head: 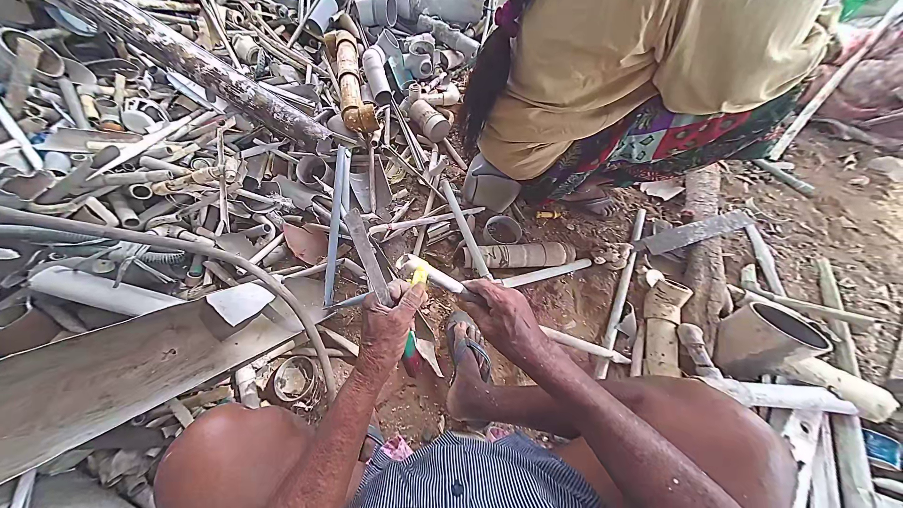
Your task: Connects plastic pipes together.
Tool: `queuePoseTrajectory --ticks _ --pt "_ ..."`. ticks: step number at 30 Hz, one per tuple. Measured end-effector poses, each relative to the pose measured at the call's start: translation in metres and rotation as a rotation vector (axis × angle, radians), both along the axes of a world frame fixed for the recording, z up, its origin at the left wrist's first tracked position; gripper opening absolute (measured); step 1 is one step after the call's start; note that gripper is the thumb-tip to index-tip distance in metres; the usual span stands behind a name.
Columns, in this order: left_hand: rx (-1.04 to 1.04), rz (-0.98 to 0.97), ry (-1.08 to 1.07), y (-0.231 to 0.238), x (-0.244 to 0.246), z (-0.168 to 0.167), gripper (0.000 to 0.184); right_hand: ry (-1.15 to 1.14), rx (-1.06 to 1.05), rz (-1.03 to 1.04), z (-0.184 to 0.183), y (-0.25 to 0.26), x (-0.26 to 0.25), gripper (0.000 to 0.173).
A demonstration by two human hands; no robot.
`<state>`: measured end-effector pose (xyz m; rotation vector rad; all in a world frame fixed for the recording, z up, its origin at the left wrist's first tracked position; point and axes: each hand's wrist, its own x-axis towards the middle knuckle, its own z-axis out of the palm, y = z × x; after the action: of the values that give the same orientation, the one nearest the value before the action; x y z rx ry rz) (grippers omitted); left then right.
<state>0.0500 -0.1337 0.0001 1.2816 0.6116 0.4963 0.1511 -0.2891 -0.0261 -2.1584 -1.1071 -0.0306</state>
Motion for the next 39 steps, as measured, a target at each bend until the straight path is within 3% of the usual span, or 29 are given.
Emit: queuePoseTrajectory --ticks 4,8,10,16,20,23,27,30,33,36,39 --pt "0.063 -0.026 0.096 0.002 -0.006 0.016 0.021 -0.174 0.042 -0.036 -0.014 0.007 -0.009 0.018" --pt "0.522 -0.183 0.401 0.037 -0.006 0.045 0.016 -0.344 0.021 -0.02 -0.016 0.012 -0.007 0.016" --pt "0.636 -0.209 0.471 0.058 -0.004 0.062 0.018 -0.359 -0.019 -0.033 -0.013 0.014 -0.002 0.015" --pt "0.577 -0.103 0.454 0.126 0.005 0.097 0.023 -0.306 -0.09 -0.043 -0.027 0.0 0.001 0.014" --pt "0.5 -0.046 0.485 0.144 0.0 0.083 0.027 -0.297 -0.066 -0.043 -0.023 0.001 -0.001 0.014" --pt "0.411 -0.005 0.484 0.146 -0.012 0.069 0.007 -0.284 -0.053 -0.026 -0.021 0.001 0.002 0.019" --pt "0.383 0.074 0.451 0.163 -0.04 0.059 0.017 -0.232 -0.066 0.001 -0.019 -0.001 0.005 0.022" --pt "0.456 0.2 0.468 0.188 -0.076 0.059 0.012 -0.252 -0.086 0.002 -0.016 -0.001 0.007 0.024" --pt "0.491 0.27 0.485 0.224 -0.129 0.048 0.024 -0.265 -0.085 0.018 -0.013 -0.004 0.012 0.028" --pt "0.465 0.267 0.553 0.241 -0.18 0.039 0.021 -0.251 -0.074 0.041 -0.007 -0.007 0.018 0.03" --pt "0.519 0.238 0.721 0.262 -0.236 0.007 0.028 -0.219 -0.059 0.054 0.0 -0.01 0.024 0.03"
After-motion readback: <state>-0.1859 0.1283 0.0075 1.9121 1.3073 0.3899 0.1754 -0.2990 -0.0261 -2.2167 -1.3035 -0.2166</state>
